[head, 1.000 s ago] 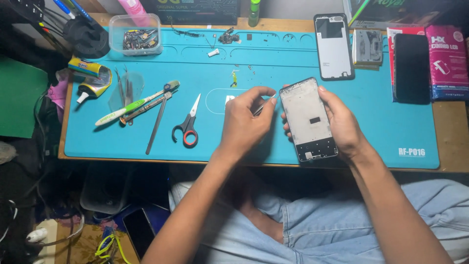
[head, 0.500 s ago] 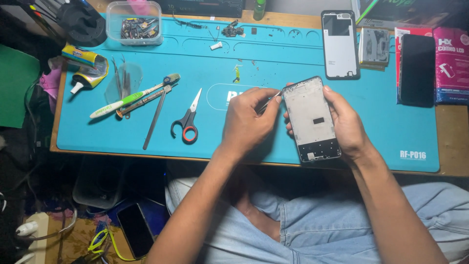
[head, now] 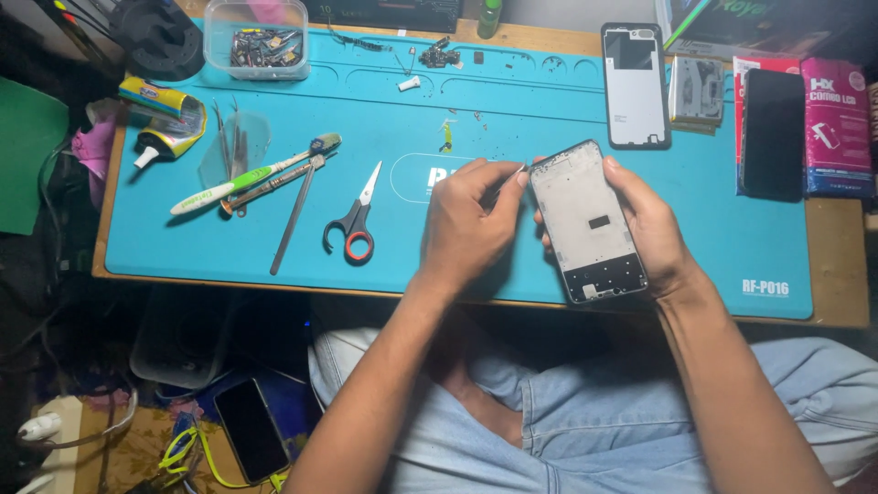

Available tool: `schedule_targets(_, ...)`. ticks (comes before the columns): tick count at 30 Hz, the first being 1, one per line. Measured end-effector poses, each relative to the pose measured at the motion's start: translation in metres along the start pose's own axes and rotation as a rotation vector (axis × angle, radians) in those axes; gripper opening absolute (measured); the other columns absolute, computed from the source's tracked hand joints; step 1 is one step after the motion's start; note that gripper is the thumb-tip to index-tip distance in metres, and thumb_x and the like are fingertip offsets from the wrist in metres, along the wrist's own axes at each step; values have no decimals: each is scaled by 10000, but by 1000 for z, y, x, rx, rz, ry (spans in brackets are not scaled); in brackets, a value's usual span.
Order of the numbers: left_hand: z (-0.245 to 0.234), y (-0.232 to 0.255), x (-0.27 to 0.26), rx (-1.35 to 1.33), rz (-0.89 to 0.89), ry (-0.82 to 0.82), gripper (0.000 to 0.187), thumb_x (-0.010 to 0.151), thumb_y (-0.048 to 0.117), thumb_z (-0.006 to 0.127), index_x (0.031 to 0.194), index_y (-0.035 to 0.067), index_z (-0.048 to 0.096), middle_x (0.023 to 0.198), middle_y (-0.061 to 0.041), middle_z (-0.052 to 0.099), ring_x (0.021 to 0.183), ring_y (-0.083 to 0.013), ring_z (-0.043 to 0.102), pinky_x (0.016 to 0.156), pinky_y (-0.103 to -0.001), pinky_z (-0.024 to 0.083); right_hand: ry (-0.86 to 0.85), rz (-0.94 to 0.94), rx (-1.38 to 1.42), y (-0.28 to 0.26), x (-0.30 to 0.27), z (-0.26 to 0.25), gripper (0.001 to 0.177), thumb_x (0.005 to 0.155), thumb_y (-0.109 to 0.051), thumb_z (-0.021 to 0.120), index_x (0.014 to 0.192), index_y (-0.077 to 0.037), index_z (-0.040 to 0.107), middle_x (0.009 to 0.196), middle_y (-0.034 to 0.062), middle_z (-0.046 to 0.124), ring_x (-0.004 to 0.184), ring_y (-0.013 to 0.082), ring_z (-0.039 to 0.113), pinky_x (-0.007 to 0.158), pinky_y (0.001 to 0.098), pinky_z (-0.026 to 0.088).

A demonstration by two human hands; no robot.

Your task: The person cleans the back of a disassembled smartphone using a toothbrush and a metal tool. They scrub the surface and scrape along the edges to remove residue.

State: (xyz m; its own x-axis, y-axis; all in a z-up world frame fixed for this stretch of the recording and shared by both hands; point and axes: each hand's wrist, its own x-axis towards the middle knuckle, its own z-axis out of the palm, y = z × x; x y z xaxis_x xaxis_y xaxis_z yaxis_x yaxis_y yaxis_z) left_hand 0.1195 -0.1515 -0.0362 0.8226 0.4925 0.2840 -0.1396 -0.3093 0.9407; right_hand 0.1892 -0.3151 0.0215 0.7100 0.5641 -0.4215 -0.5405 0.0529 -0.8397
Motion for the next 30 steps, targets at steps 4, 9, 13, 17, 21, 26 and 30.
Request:
schedule_targets(4,-4,-3,2,-53,-34,-57,137,1000,164,720,1055,116,836,724,-117,727,682,-189,716,577,-313,543,-21,-32,18,0,-2,2,612,1053,-476,482,1186,60,745,930,345,764,768,444,794,704,560,661)
schedule_targets(9,-8,-2,2,-60,-57,-98,155,997,147,722,1094,109,837,739,-122,737,682,-184,708,582,-313,533,14,-43,11,-2,-6,8,599,1052,-473,491,1195,48,749,935,327,770,760,415,794,681,504,649)
schedule_targets(13,-9,-2,3,-63,-72,-115,167,1001,129,709,1107,103,835,755,-126,742,696,-178,706,590,-317,540,54,-27,5,-5,-11,16,568,1032,-476,528,1196,14,763,935,258,791,738,331,792,646,433,641)
schedule_targets(17,-11,1,3,-78,-100,-123,162,1000,115,709,1099,92,834,820,-141,779,796,-250,783,658,-340,609,55,-8,2,-4,-10,14,556,1048,-475,513,1188,0,766,940,262,789,776,350,804,636,420,635)
schedule_targets(21,-9,4,2,-88,-123,-111,142,985,122,723,1069,102,836,834,-127,793,818,-264,801,682,-349,630,113,56,-16,-1,-6,1,593,1032,-503,547,1258,6,751,1032,277,786,784,389,773,710,500,648)
schedule_targets(26,-12,3,5,-121,-132,-144,159,984,93,724,1094,103,839,903,-126,819,886,-286,817,751,-380,653,60,16,14,-8,-12,15,520,1055,-464,539,1167,-8,762,965,267,797,801,346,809,657,437,646)
schedule_targets(30,-12,5,5,-149,-160,-163,164,982,97,723,1099,106,838,926,-123,828,951,-285,819,824,-414,656,20,-14,19,-3,-6,3,527,1053,-465,520,1157,-7,761,920,260,793,751,367,810,629,446,657)
